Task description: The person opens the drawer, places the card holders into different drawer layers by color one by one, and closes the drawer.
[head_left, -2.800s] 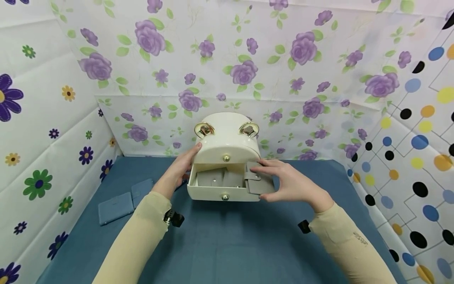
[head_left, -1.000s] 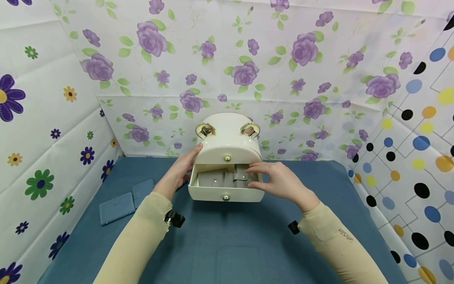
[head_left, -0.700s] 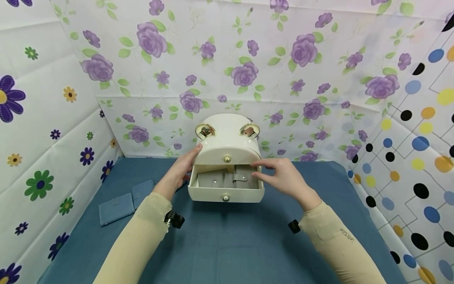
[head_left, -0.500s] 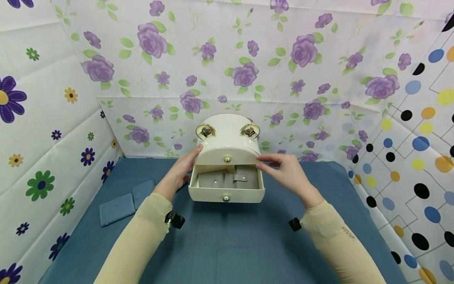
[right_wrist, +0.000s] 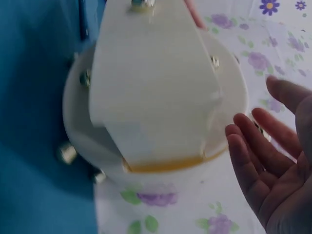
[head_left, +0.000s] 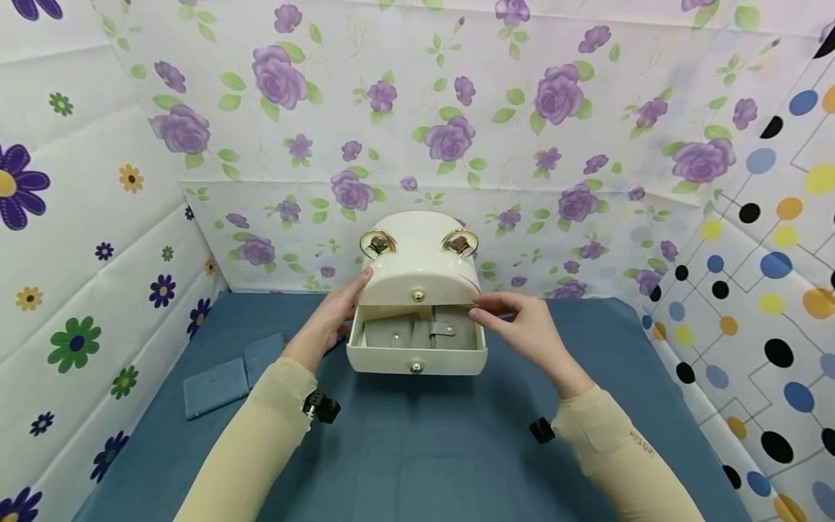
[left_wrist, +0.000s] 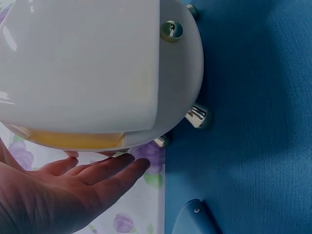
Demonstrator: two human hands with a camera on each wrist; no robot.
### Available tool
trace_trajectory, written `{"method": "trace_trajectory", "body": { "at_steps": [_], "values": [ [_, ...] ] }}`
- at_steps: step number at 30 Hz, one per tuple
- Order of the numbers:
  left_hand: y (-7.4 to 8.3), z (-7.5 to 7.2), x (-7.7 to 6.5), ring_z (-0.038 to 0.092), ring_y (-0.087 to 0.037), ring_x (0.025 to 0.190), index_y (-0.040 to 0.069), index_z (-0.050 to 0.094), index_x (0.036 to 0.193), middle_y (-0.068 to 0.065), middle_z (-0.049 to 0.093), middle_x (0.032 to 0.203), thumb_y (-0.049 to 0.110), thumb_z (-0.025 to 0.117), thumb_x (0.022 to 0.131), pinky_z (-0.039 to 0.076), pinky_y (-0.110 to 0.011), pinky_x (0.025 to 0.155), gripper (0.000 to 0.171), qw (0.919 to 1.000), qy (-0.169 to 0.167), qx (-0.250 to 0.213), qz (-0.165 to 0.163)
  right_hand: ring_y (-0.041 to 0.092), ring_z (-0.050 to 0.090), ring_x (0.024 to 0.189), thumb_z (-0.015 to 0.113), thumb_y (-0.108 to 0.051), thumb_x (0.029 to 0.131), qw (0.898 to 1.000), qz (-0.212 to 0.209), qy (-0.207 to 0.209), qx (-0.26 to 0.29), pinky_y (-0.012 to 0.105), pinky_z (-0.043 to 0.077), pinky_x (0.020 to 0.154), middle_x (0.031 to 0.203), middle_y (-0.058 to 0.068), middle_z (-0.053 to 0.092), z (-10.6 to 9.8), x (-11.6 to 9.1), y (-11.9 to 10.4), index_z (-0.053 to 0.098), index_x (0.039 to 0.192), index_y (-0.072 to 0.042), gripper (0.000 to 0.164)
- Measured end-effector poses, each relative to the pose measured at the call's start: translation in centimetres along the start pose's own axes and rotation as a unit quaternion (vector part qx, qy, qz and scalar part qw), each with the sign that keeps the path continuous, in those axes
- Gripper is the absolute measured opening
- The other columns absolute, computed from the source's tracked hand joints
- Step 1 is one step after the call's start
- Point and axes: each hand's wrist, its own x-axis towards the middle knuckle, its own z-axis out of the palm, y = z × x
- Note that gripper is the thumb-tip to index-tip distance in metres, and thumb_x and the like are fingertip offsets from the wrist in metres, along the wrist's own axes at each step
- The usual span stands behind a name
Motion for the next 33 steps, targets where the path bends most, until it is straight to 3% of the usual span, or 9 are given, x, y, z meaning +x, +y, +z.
{"method": "trace_trajectory", "body": {
  "at_steps": [6,12,17,22,25,30,33],
  "values": [
    [0.1,-0.1,0.0,0.054,-0.038,0.141,0.017,0.041,0.164,-0.017,0.054,0.155,0.087,0.057,0.09,0.041,-0.062,0.113,0.104,1.0,0.004,-0.002,-0.001,0.03,0.071,0.084,0.076,-0.045,0.102,0.991,0.076,-0.008,0.106,0.037,0.061,0.072,0.106,0.01,0.078,0.7,-1.0,-0.2,0.078,0.126,-0.007,0.045],
    [0.0,-0.2,0.1,0.054,-0.038,0.142,0.016,0.041,0.164,-0.018,0.054,0.156,0.086,0.056,0.091,0.04,-0.062,0.115,0.102,1.0,0.0,-0.004,-0.001,0.027,0.062,0.068,0.07,-0.043,0.106,0.981,0.107,-0.07,0.147,0.04,0.059,0.063,0.098,0.017,0.075,1.3,-2.2,-0.6,0.077,0.124,-0.003,0.045],
    [-0.1,-0.1,0.1,0.053,-0.039,0.143,0.015,0.038,0.165,-0.019,0.052,0.157,0.086,0.056,0.091,0.04,-0.063,0.115,0.104,1.0,-0.001,-0.003,-0.002,0.029,0.066,0.072,0.065,-0.037,0.11,0.97,0.111,-0.128,0.173,0.04,0.061,0.067,0.103,0.023,0.074,2.3,-3.4,-0.9,0.077,0.127,-0.003,0.041],
    [-0.1,-0.1,0.0,0.053,-0.039,0.142,0.015,0.039,0.165,-0.019,0.053,0.156,0.087,0.057,0.091,0.042,-0.063,0.113,0.105,1.0,0.0,-0.005,0.0,0.03,0.072,0.082,0.063,-0.036,0.111,0.956,0.118,-0.18,0.2,0.046,0.064,0.076,0.108,0.02,0.076,3.8,-4.2,-1.1,0.076,0.129,-0.003,0.04],
    [-0.1,0.0,0.0,0.054,-0.04,0.141,0.015,0.039,0.164,-0.019,0.054,0.155,0.086,0.056,0.091,0.043,-0.062,0.111,0.104,1.0,-0.001,-0.007,0.004,0.03,0.074,0.092,0.064,-0.036,0.111,0.951,0.114,-0.209,0.198,0.043,0.063,0.081,0.111,0.016,0.077,4.8,-4.4,-1.0,0.076,0.129,-0.004,0.039],
    [-0.1,0.0,0.0,0.055,-0.039,0.14,0.014,0.041,0.164,-0.019,0.054,0.155,0.084,0.056,0.093,0.045,-0.061,0.109,0.101,1.0,0.0,-0.008,0.004,0.033,0.073,0.107,0.062,-0.036,0.111,0.945,0.114,-0.239,0.194,0.039,0.061,0.089,0.118,0.014,0.076,6.8,-4.6,-0.6,0.076,0.132,-0.009,0.037],
    [-0.1,0.0,0.0,0.055,-0.039,0.14,0.015,0.04,0.164,-0.019,0.054,0.155,0.085,0.056,0.092,0.045,-0.061,0.109,0.102,1.0,0.003,-0.007,0.003,0.032,0.073,0.111,0.059,-0.038,0.113,0.933,0.131,-0.256,0.215,0.039,0.061,0.093,0.123,0.017,0.075,8.0,-4.6,-0.4,0.072,0.137,-0.006,0.042]
  ]
}}
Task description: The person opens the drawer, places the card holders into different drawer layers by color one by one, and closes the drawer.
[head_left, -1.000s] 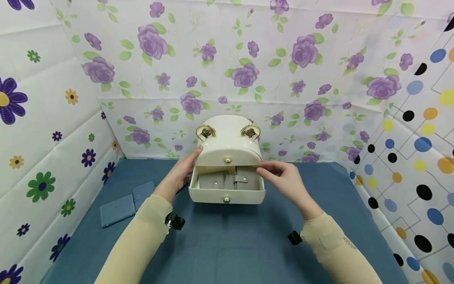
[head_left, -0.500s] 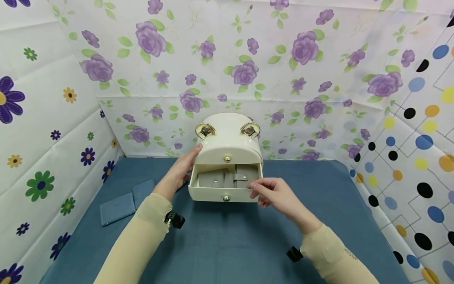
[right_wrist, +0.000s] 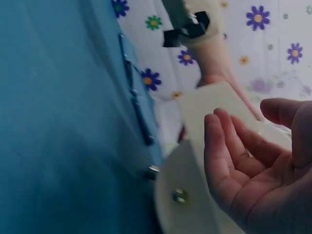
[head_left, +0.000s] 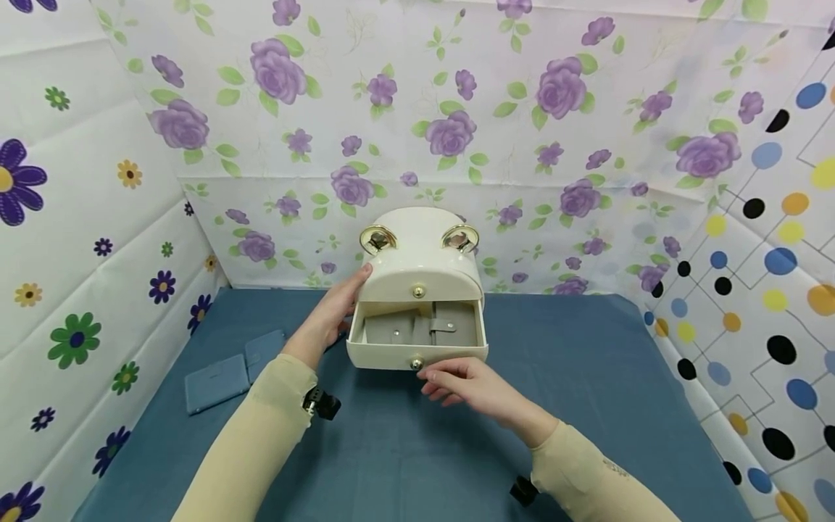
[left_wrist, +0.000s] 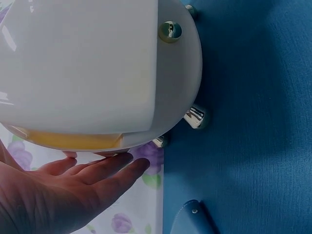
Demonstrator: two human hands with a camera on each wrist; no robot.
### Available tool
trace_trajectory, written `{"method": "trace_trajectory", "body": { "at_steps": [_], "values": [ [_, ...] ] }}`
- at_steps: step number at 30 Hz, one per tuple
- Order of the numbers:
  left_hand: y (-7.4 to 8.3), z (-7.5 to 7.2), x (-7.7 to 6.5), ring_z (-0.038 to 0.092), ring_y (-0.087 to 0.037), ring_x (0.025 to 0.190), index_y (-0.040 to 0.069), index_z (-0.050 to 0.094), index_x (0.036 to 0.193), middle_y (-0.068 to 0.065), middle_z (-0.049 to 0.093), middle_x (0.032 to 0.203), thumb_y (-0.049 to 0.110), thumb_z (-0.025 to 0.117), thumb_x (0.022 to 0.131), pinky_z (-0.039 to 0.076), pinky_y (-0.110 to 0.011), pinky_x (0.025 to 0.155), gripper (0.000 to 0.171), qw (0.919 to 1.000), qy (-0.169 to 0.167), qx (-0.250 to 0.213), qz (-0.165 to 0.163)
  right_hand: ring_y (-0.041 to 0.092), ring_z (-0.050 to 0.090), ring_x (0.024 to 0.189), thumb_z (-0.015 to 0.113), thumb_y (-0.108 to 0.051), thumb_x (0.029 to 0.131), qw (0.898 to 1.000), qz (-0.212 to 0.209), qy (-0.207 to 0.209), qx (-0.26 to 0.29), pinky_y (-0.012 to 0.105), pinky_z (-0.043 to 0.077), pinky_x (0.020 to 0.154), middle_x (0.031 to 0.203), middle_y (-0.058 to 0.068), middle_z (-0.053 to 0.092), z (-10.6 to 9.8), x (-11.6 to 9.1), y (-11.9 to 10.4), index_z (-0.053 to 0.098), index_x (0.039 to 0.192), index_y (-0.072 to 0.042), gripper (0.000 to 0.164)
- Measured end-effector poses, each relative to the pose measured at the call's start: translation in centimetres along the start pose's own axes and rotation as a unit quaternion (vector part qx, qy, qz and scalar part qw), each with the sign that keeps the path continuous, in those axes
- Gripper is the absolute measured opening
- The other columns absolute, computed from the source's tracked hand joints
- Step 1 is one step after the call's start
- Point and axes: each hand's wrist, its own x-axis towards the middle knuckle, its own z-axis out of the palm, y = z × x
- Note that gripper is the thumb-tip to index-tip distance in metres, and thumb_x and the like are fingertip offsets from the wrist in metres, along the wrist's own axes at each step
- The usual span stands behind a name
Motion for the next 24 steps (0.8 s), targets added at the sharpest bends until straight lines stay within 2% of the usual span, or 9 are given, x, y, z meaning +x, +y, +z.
{"method": "trace_trajectory", "body": {
  "at_steps": [5,9,13,18,24],
  "values": [
    [0.0,-0.1,-0.1,0.055,-0.04,0.14,0.016,0.04,0.164,-0.019,0.054,0.154,0.087,0.056,0.091,0.046,-0.061,0.107,0.103,1.0,-0.002,0.003,0.002,0.03,0.073,0.115,0.054,-0.045,0.113,0.996,0.05,-0.029,0.074,0.04,0.06,0.097,0.125,0.017,0.074,1.0,1.2,0.9,0.063,0.147,0.0,0.056],
    [0.0,0.0,-0.2,0.054,-0.039,0.14,0.016,0.041,0.164,-0.019,0.054,0.154,0.085,0.056,0.092,0.047,-0.06,0.105,0.101,1.0,-0.001,0.002,0.002,0.03,0.072,0.118,0.054,-0.05,0.112,0.982,0.094,-0.038,0.157,0.042,0.057,0.102,0.128,0.015,0.073,1.4,2.0,1.5,0.057,0.152,0.002,0.065],
    [-0.1,0.1,-0.2,0.054,-0.039,0.14,0.016,0.043,0.162,-0.018,0.055,0.154,0.085,0.056,0.092,0.047,-0.06,0.105,0.1,1.0,0.001,0.0,0.003,0.026,0.072,0.117,0.054,-0.046,0.113,0.97,0.106,-0.034,0.214,0.043,0.056,0.104,0.128,0.014,0.073,1.8,2.5,1.8,0.054,0.153,0.004,0.063],
    [-0.2,0.1,-0.2,0.056,-0.039,0.139,0.016,0.043,0.162,-0.019,0.056,0.152,0.085,0.057,0.092,0.048,-0.06,0.104,0.1,1.0,0.003,-0.002,0.007,0.022,0.072,0.116,0.055,-0.04,0.113,0.965,0.101,-0.024,0.24,0.041,0.055,0.105,0.13,0.012,0.072,2.0,2.8,1.9,0.057,0.149,0.004,0.057],
    [-0.2,0.1,-0.1,0.056,-0.039,0.139,0.017,0.043,0.163,-0.019,0.056,0.152,0.086,0.057,0.091,0.049,-0.061,0.104,0.101,1.0,0.001,-0.001,0.008,0.022,0.071,0.118,0.057,-0.038,0.113,0.966,0.094,-0.004,0.241,0.039,0.055,0.104,0.132,0.012,0.072,2.1,3.0,1.7,0.06,0.145,0.005,0.054]
  ]
}}
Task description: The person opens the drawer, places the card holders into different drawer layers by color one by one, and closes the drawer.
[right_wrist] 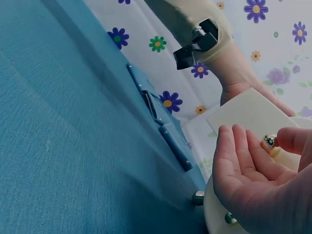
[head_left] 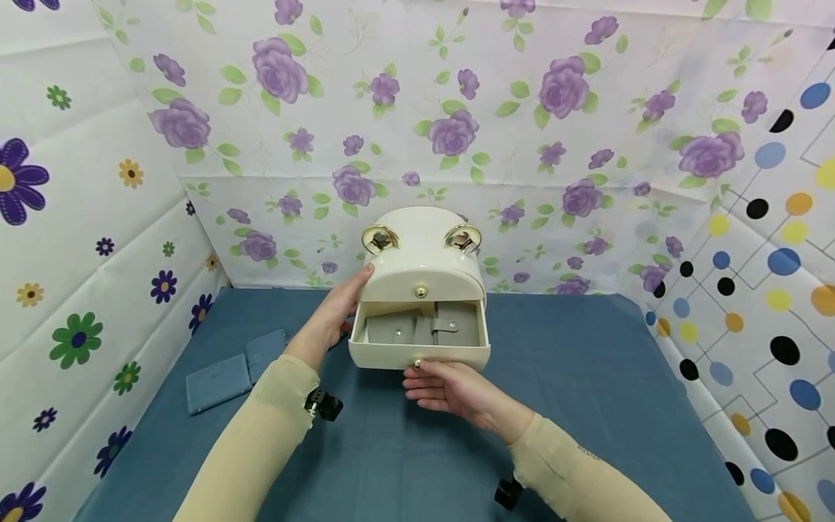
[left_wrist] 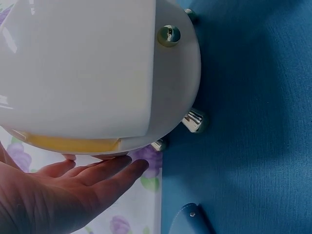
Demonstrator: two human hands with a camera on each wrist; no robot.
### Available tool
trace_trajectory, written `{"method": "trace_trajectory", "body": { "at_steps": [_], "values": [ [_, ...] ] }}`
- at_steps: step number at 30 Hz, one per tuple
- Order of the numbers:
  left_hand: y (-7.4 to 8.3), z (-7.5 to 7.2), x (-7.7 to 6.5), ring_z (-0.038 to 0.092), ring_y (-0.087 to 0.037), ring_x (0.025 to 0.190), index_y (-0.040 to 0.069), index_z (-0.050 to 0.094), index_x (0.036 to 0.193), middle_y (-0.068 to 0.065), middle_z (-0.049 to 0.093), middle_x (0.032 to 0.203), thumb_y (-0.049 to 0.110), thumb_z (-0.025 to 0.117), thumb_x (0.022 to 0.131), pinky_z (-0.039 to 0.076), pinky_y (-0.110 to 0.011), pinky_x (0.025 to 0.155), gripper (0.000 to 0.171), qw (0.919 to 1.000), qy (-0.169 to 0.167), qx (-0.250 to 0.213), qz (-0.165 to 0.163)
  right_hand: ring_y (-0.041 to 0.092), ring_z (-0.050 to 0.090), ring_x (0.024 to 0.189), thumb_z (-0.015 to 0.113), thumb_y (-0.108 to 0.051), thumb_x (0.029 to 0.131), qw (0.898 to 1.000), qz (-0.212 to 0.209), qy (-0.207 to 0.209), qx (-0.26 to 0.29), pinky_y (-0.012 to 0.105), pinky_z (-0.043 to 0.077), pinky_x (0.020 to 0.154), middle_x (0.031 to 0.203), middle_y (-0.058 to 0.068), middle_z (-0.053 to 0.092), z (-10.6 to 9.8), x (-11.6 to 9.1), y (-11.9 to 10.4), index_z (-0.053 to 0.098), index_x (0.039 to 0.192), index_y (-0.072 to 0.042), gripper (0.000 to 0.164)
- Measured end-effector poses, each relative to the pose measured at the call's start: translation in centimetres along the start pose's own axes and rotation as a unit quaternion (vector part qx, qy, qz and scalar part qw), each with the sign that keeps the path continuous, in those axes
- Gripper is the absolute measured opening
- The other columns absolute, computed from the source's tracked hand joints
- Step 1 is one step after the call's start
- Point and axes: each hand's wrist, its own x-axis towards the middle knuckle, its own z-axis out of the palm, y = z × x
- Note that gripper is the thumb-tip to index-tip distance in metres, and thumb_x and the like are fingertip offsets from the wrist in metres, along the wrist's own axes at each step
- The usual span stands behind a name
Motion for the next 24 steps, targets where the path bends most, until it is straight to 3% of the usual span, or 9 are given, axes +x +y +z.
{"method": "trace_trajectory", "body": {
  "at_steps": [6,14,24],
  "values": [
    [0.04,0.05,-0.02,0.056,-0.039,0.138,0.017,0.042,0.163,-0.019,0.056,0.152,0.086,0.056,0.091,0.049,-0.06,0.104,0.101,1.0,0.004,0.001,-0.004,0.022,0.071,0.119,0.058,-0.039,0.112,1.0,-0.007,0.012,-0.003,0.037,0.055,0.103,0.134,0.015,0.071,0.28,0.01,-0.07,0.062,0.143,0.004,0.054],
    [0.0,0.08,0.18,0.055,-0.039,0.141,0.018,0.039,0.165,-0.019,0.054,0.155,0.086,0.057,0.091,0.047,-0.061,0.107,0.102,0.9999,0.004,-0.003,-0.01,0.02,0.072,0.115,0.058,-0.037,0.112,1.0,-0.014,0.021,-0.011,0.033,0.056,0.097,0.126,0.009,0.075,0.37,-0.03,-0.3,0.064,0.14,0.003,0.05],
    [0.08,0.08,-0.03,0.05,-0.039,0.145,0.018,0.034,0.168,-0.019,0.049,0.16,0.085,0.057,0.092,0.043,-0.064,0.111,0.104,1.0,0.0,-0.007,-0.007,0.02,0.071,0.116,0.057,-0.038,0.113,0.999,-0.017,0.033,-0.018,0.035,0.056,0.099,0.127,0.008,0.074,-0.11,0.29,-0.35,0.063,0.142,0.003,0.051]
  ]
}}
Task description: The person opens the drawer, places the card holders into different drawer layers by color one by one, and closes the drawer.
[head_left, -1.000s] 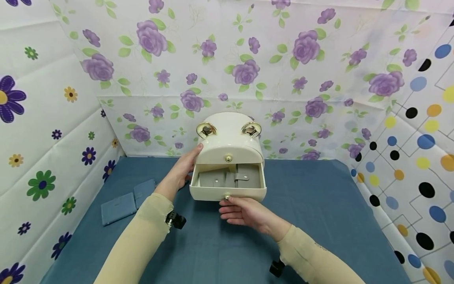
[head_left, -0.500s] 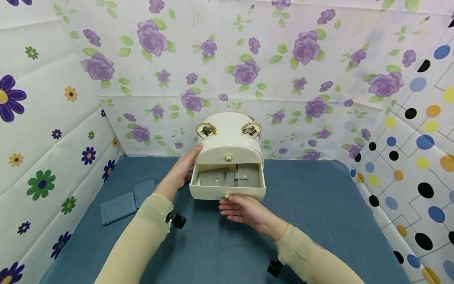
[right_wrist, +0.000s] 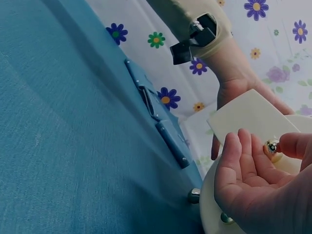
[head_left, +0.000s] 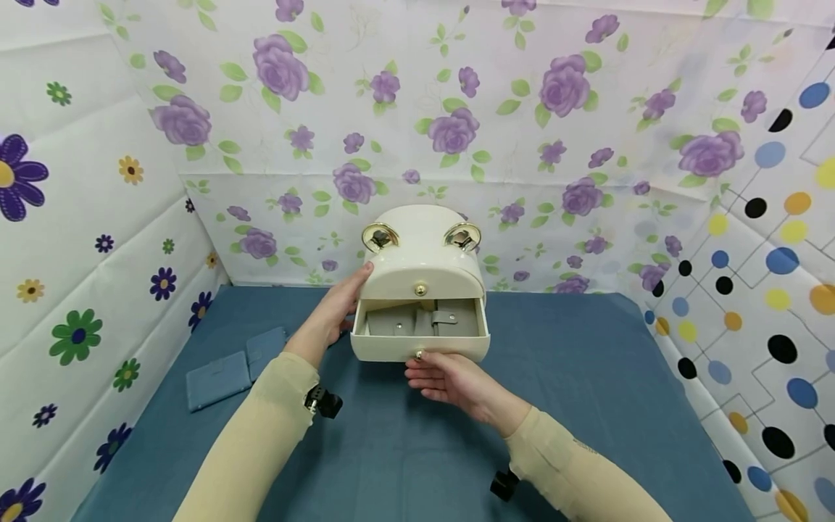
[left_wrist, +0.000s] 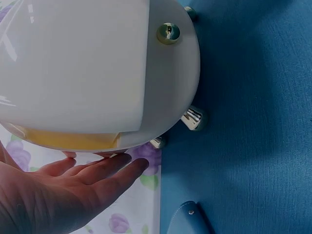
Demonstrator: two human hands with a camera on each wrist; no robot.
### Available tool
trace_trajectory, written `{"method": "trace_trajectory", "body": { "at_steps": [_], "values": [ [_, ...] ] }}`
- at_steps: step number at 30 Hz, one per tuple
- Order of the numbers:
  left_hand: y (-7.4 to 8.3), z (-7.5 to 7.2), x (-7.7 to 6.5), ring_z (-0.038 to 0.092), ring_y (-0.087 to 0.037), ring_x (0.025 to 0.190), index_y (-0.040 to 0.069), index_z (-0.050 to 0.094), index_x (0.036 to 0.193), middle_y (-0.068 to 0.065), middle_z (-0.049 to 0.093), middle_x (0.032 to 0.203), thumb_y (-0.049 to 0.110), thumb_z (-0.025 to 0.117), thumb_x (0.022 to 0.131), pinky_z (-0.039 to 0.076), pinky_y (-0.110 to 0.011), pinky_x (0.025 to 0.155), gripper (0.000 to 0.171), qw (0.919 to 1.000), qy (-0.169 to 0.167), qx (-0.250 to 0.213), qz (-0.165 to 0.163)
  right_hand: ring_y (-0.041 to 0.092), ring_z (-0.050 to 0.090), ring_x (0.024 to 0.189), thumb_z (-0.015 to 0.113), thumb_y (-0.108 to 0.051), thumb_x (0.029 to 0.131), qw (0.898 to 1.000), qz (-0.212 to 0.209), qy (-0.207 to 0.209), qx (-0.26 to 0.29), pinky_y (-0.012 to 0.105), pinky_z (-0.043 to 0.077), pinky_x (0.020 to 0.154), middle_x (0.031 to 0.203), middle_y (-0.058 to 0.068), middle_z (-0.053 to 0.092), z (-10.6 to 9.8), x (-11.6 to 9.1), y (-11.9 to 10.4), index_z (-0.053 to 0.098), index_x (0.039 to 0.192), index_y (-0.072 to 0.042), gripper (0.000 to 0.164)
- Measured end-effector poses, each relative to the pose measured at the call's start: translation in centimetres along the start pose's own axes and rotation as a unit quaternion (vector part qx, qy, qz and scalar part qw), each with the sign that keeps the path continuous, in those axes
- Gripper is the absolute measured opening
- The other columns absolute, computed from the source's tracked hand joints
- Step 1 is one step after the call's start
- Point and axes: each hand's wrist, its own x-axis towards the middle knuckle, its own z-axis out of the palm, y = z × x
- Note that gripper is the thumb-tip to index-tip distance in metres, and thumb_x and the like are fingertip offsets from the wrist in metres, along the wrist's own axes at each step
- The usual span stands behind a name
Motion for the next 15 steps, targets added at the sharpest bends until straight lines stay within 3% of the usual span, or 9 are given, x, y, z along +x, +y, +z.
{"method": "trace_trajectory", "body": {
  "at_steps": [7,15],
  "values": [
    [-0.1,-0.06,0.06,0.046,-0.038,0.149,0.021,0.031,0.17,-0.017,0.045,0.165,0.085,0.059,0.091,0.034,-0.066,0.117,0.106,1.0,0.006,-0.001,-0.004,0.018,0.071,0.114,0.055,-0.037,0.113,1.0,-0.001,0.007,0.007,0.033,0.055,0.095,0.125,0.006,0.074,0.06,0.39,-0.32,0.063,0.142,0.002,0.05],
    [-0.23,-0.14,0.18,0.045,-0.039,0.149,0.021,0.031,0.17,-0.016,0.044,0.165,0.086,0.057,0.091,0.031,-0.068,0.119,0.105,1.0,0.005,0.001,-0.007,0.016,0.07,0.114,0.054,-0.04,0.114,1.0,0.0,0.009,0.003,0.032,0.054,0.094,0.127,0.005,0.073,0.01,0.52,-0.48,0.06,0.146,0.003,0.054]
  ]
}}
